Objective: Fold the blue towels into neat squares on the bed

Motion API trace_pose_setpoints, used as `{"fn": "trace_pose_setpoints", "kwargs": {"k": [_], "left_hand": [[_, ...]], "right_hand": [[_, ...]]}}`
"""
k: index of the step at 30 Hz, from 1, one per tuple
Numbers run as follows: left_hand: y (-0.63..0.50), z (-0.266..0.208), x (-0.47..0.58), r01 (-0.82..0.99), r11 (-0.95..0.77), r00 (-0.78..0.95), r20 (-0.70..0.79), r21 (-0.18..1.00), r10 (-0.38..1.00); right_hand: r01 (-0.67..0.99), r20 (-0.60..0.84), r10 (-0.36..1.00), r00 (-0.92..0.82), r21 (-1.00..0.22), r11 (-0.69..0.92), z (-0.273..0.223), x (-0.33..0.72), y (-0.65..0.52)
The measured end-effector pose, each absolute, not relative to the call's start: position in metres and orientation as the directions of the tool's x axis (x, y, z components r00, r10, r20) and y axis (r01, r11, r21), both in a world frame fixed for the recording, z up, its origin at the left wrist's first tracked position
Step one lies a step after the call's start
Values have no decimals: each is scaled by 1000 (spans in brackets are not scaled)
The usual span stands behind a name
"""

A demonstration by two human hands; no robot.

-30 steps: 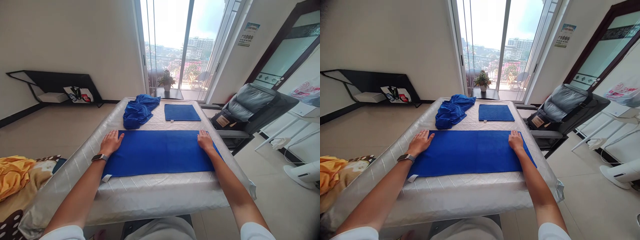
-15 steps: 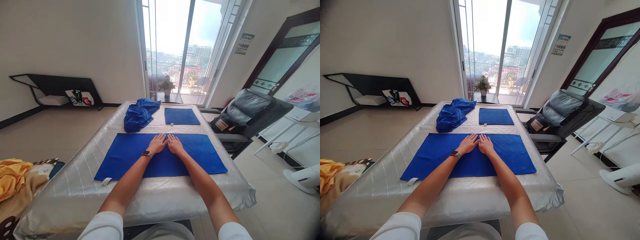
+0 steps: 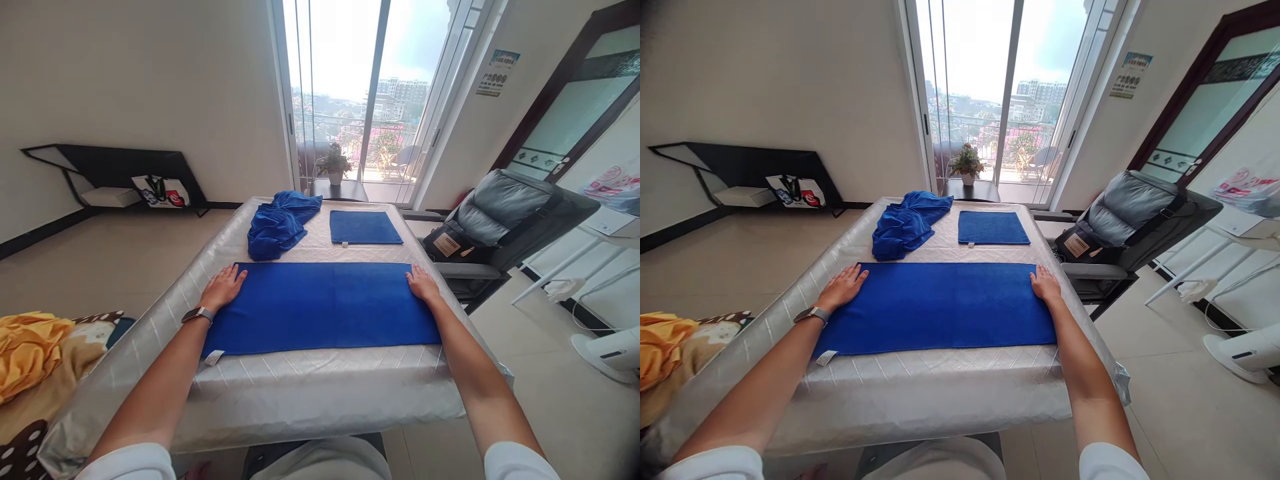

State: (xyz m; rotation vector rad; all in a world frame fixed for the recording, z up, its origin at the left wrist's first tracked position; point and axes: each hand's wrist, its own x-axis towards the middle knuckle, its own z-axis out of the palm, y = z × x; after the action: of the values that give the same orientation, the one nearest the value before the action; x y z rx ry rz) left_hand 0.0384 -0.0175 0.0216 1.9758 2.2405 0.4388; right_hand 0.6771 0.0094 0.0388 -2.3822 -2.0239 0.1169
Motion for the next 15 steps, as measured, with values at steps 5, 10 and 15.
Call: {"fn": "trace_pose_setpoints", "kwargs": {"k": [5, 10, 15], "left_hand": [[-27, 36, 57, 976, 29, -90, 276, 217, 957], [-32, 43, 173, 948, -286, 243, 265, 137, 933], [-55, 30, 251, 854, -501, 480, 161, 140, 862]], "right_hand": [[994, 118, 987, 109, -32, -106, 50, 634, -2], [963, 158, 963, -220, -121, 240, 53, 520, -34], [886, 53, 904, -423, -182, 426, 39, 449, -66]]}}
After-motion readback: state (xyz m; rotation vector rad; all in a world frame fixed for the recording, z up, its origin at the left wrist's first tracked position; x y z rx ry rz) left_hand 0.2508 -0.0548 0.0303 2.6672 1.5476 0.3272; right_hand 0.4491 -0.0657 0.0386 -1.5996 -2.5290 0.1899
